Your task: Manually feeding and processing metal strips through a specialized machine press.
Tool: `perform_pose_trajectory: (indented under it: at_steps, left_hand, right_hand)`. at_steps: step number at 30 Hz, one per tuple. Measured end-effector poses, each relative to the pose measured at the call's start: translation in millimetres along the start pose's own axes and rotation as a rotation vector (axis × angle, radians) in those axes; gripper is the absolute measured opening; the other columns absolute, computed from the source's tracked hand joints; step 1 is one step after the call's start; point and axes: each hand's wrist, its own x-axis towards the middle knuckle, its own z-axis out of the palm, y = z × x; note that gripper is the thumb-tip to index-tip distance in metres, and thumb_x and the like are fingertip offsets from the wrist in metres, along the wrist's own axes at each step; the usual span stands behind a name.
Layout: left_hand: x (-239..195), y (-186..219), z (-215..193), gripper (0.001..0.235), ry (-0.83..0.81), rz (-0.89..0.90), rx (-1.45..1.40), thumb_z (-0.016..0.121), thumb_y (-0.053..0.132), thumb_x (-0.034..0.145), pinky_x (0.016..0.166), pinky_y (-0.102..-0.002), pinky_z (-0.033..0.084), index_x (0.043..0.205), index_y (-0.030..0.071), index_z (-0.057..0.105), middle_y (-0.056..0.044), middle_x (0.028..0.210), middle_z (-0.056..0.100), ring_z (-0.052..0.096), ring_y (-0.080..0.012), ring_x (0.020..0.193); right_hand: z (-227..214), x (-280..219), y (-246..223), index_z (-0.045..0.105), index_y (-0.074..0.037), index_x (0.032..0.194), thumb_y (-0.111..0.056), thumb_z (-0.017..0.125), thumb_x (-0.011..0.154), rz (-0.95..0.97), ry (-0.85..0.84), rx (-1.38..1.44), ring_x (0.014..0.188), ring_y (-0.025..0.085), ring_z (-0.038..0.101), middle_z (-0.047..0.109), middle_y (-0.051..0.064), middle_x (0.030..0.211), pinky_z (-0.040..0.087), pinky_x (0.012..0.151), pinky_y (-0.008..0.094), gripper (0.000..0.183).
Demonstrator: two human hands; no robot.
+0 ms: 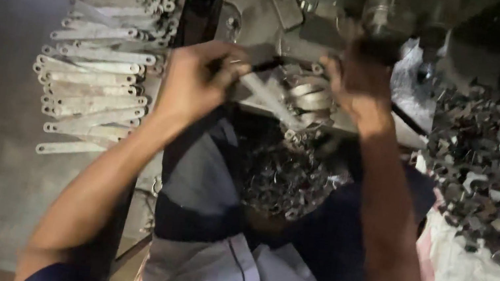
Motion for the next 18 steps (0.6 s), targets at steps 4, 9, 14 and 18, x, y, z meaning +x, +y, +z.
perform_pose_trajectory:
  at_steps: [4,9,14,18]
  left_hand:
    - [68.5,-27.9,73.1,0.020,0.045,-0.164,-0.472,0.076,0.009,0.094,0.055,-0.027,0.059,0.111,0.000,0.073,-0.008,0.082,0.078,0.075,-0.0099,0.063]
    - [99.7,-24.2,121.5,0.013,0.201,-0.035,-0.556,0.074,0.004,0.094,0.061,-0.031,0.060,0.105,0.000,0.077,-0.011,0.086,0.077,0.073,-0.0146,0.071]
    - [107.0,-27.4,118.9,0.018,0.283,0.249,0.013,0.077,0.000,0.081,0.085,-0.044,0.057,0.098,0.005,0.081,-0.020,0.105,0.069,0.066,-0.0308,0.097]
    - [117.1,-46.2,120.3,0.027,0.148,0.527,0.580,0.066,0.008,0.082,0.100,-0.053,0.051,0.107,0.004,0.076,-0.029,0.128,0.058,0.055,-0.0444,0.120]
  right_hand:
    - [24.5,-44.8,54.5,0.050,-0.003,0.149,-0.041,0.060,0.106,0.127,-0.156,1.495,0.095,0.024,0.066,0.065,0.019,0.126,0.058,0.077,0.036,0.058]
    - [-85.7,-13.9,-23.8,0.064,-0.003,0.137,-0.030,0.062,0.107,0.367,-0.093,0.899,0.071,0.020,0.068,0.073,0.017,0.104,0.052,0.057,0.032,0.040]
    - [-32.1,-19.0,72.3,0.069,-0.001,0.124,-0.023,0.058,0.116,0.340,0.115,1.193,0.072,0.019,0.066,0.072,0.016,0.101,0.052,0.061,0.033,0.026]
    - [15.1,-45.4,181.9,0.064,-0.002,0.123,-0.026,0.050,0.119,0.299,0.208,2.125,0.086,0.019,0.067,0.069,0.014,0.112,0.057,0.070,0.032,0.028]
